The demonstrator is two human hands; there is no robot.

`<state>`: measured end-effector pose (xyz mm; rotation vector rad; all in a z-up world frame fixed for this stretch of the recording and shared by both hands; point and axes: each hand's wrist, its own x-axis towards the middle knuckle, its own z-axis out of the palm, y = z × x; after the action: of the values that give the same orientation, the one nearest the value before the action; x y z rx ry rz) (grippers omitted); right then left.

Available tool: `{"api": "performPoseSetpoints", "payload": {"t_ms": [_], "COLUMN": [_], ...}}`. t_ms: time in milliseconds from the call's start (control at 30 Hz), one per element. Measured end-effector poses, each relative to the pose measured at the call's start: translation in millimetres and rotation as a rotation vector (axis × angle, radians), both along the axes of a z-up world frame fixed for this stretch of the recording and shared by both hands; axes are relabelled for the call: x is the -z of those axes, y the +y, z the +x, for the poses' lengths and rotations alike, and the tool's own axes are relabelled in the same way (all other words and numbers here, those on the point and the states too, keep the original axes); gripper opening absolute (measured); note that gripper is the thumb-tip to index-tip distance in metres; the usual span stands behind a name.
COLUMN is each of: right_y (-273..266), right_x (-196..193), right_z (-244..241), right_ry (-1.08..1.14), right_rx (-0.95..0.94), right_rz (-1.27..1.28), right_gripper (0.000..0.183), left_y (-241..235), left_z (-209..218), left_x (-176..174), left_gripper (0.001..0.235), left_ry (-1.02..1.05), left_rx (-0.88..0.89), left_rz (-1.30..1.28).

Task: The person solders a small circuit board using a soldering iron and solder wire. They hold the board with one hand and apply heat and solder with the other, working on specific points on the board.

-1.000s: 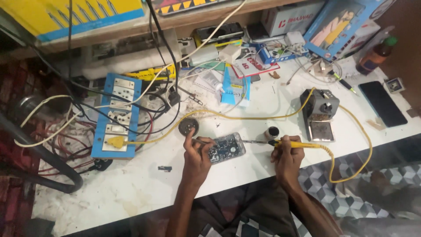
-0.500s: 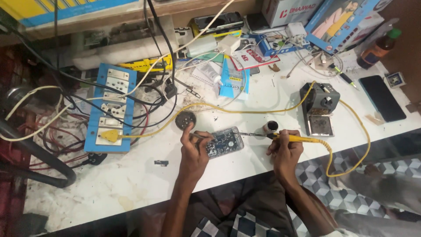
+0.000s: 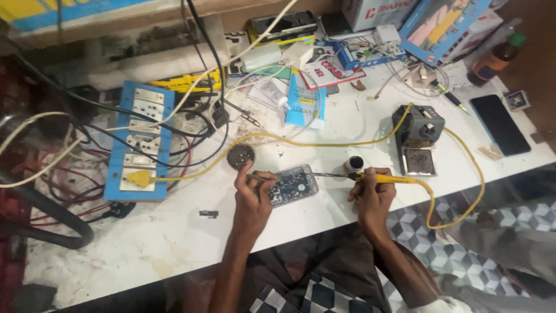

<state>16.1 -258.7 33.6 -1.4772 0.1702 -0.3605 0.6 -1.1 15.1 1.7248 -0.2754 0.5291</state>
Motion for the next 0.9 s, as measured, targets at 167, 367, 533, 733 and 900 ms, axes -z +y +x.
{"api": "performPoseSetpoints", "payload": {"t_ms": [167, 367, 533, 733, 900], "right_y": [2, -2, 1, 0, 6], "right_x": [1, 12, 13, 15, 22], "right_z": [3, 0, 2, 6, 5], "right_ry": [-0.021, -0.015, -0.081, -0.050, -0.007], "right_rx": [0.009, 0.026, 0.032, 0.055, 0.070], "right_rz": [0.032, 0.031, 0.131, 0.077, 0.035], "right_gripper": [0.021, 0.020, 0.017, 0.017, 0.020], "left_y": [3, -2, 1, 3, 8], "left_z": [0, -1, -2, 0, -2], "left_x": [-1, -3, -2, 5, 2], "left_gripper": [0.058, 0.056, 0.057, 0.056, 0.056], "left_ry": [0.039, 0.028, -0.037, -0.005, 0.057], "left_rx": [-0.037, 0.010, -0.003, -0.006, -0.040], "left_rz": [0.039, -0.014, 0.041, 0.028, 0.013]}}
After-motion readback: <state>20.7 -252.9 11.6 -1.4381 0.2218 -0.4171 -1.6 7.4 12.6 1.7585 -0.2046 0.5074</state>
